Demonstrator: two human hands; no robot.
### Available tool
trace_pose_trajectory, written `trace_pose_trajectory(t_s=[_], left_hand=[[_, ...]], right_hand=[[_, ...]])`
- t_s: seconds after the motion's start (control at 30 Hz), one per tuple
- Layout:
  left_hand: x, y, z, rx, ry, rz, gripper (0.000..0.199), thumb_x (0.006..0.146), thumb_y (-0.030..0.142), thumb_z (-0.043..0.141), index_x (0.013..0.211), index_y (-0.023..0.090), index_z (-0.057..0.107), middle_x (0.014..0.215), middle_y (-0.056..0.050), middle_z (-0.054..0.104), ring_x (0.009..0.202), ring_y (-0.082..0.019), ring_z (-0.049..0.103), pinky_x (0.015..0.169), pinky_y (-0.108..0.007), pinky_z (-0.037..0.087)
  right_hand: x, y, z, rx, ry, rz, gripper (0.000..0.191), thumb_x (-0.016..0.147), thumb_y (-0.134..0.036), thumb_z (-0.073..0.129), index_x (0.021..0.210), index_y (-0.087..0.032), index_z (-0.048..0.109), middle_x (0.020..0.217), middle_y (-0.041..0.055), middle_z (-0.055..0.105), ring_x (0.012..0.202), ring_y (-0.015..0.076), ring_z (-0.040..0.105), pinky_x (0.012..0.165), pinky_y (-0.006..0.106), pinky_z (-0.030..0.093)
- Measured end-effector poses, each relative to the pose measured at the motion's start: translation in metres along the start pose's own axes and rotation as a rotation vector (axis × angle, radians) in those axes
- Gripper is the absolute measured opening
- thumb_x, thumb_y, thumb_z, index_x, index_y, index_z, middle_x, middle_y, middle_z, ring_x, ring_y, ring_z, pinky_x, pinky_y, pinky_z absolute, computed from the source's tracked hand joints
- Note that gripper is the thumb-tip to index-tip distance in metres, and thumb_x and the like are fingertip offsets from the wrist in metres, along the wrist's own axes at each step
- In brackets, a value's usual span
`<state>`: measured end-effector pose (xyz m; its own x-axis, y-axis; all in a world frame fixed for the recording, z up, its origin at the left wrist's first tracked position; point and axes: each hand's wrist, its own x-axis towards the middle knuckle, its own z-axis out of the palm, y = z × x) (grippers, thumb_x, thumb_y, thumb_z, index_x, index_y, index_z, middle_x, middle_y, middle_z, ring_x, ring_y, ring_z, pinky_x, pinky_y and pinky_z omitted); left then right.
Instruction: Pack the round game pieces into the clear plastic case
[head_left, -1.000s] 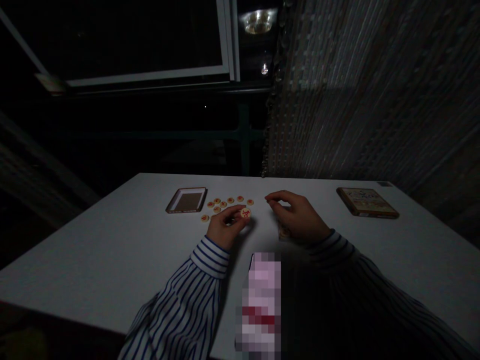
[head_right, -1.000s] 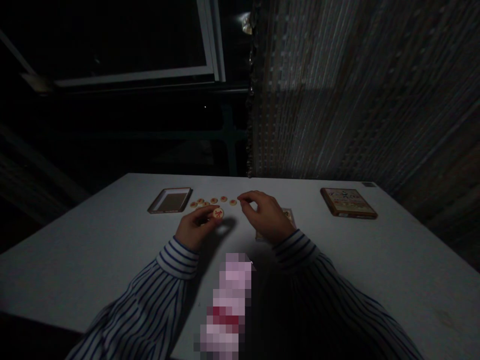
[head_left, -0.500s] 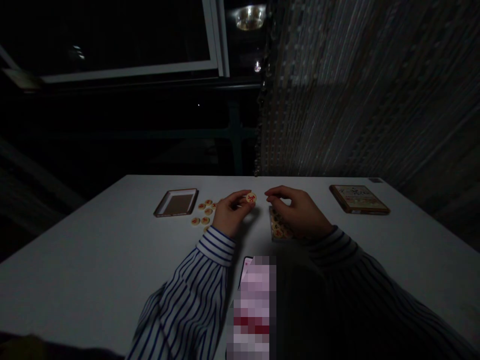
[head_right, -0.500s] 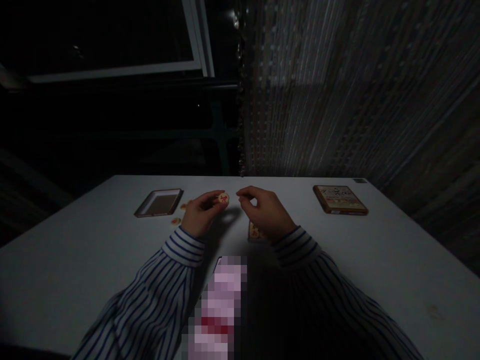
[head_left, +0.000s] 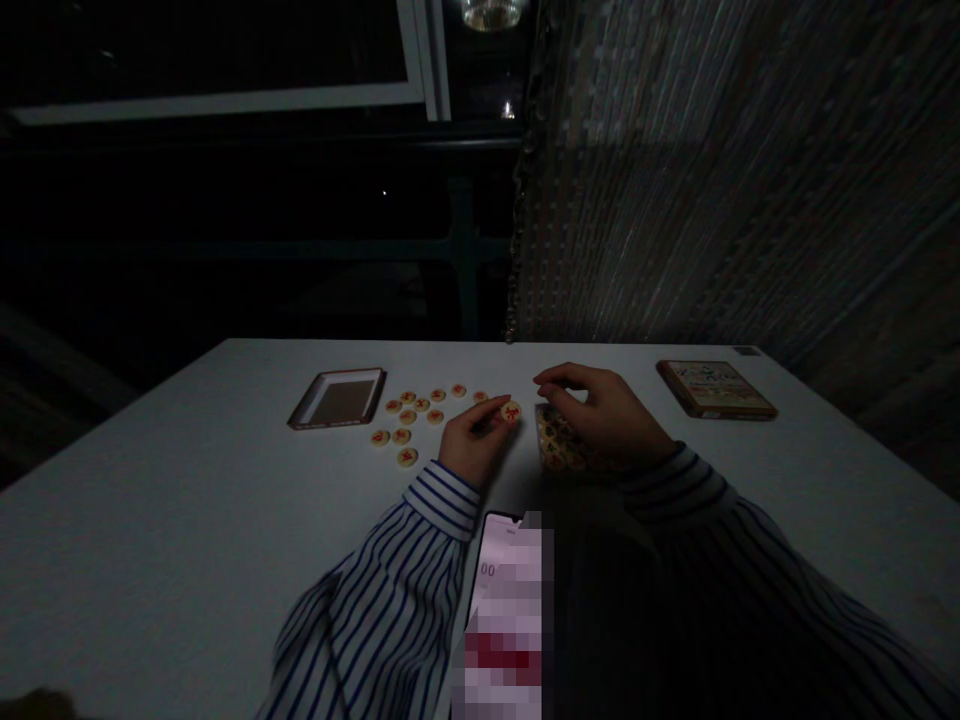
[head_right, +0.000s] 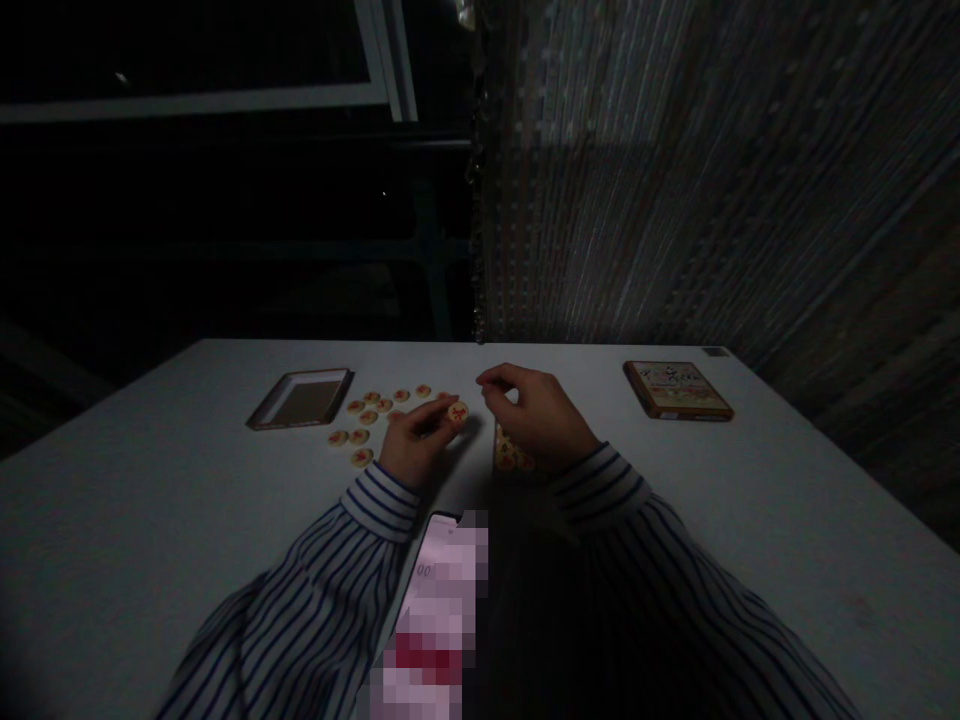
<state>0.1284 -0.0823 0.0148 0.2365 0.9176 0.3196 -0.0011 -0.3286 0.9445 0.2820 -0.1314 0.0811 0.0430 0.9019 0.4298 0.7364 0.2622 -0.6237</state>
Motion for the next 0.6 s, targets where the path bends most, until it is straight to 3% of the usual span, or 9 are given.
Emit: trace_pose_trajectory(t_s=[0.3, 0.6], left_hand=[[-0.004, 0.001, 0.003, 0.041, -0.057, -0.043, 0.032, 0.062, 0.021, 0.065, 0.094, 0.013, 0.065, 0.07, -0.003, 0.063, 0.063, -0.011, 0.055, 0.068, -0.025, 0.047], [-0.008, -0.004, 0.007, -0.013, -0.096, -0.029, 0.03, 0.064, 0.021, 0.064, 0.093, 0.013, 0.062, 0.077, -0.005, 0.066, 0.069, -0.012, 0.059, 0.069, -0.024, 0.048]], right_hand=[[0.005, 0.014, 0.006, -0.026, -0.1, -0.018, 0.019, 0.077, -0.022, 0.048, 0.088, -0.018, 0.062, 0.087, 0.0026, 0.066, 0.081, 0.0142, 0.06, 0.071, 0.025, 0.045], [0.0, 0.024, 0.01, -0.034, -0.314, 0.041, 0.018, 0.075, -0.029, 0.051, 0.087, -0.02, 0.062, 0.08, 0.0017, 0.067, 0.072, 0.0139, 0.061, 0.065, 0.024, 0.046]])
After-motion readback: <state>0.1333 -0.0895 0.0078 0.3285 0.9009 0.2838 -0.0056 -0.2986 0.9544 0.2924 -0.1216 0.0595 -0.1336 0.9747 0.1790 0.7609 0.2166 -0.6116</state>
